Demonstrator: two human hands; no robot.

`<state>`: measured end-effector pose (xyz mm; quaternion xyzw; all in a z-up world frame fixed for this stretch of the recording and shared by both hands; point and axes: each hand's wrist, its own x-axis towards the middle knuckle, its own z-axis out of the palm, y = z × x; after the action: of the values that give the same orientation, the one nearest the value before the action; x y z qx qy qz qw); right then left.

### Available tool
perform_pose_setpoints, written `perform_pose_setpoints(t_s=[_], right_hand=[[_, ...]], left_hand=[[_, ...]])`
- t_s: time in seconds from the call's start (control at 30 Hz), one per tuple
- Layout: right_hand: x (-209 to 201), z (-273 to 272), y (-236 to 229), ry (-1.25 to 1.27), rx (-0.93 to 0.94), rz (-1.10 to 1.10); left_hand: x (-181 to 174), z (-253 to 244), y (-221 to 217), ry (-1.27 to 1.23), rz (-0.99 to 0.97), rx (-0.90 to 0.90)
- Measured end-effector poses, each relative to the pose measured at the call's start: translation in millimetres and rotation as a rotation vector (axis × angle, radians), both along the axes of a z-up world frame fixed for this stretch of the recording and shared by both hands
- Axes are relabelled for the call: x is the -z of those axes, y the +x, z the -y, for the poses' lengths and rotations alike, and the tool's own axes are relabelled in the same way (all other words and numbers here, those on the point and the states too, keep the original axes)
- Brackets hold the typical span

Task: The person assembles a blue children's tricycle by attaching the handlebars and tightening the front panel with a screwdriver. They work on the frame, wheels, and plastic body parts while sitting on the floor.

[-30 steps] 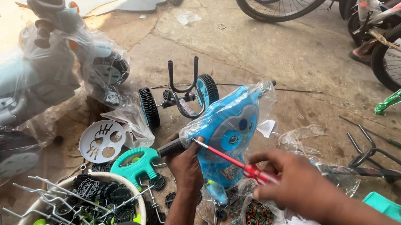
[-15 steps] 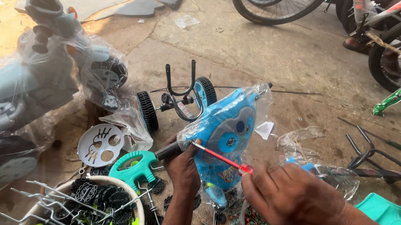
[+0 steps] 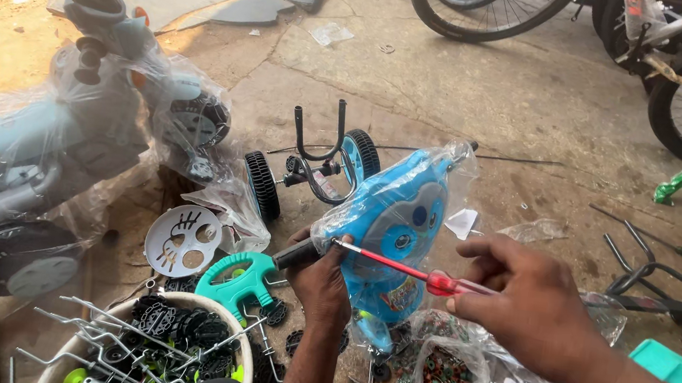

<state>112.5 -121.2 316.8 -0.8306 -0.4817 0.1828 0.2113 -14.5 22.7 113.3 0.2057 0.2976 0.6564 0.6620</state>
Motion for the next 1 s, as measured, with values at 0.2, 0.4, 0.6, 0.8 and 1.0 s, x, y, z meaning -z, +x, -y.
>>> perform_pose_setpoints(t_s=[0.2, 0.4, 0.6, 0.8, 1.0], right_hand=[[22, 13, 15, -0.156, -0.359, 0.171], [12, 13, 7, -0.112, -0.843, 0.773], [-2, 1, -2, -0.215, 0.148, -0.315], [-9, 4, -14, -0.266, -0.655, 0.542], [-12, 0, -11, 0.377, -0.696, 0.729]], left_hand=[[5, 11, -4, -0.011, -0.03, -0.019], [-3, 11, -3, -0.077, -0.07, -0.02], [-3, 9, -3, -0.073, -0.12, -0.024], [1, 10, -2, -0.056, -0.041, -0.052], [-2, 5, 0, -0.081, -0.049, -0.036]])
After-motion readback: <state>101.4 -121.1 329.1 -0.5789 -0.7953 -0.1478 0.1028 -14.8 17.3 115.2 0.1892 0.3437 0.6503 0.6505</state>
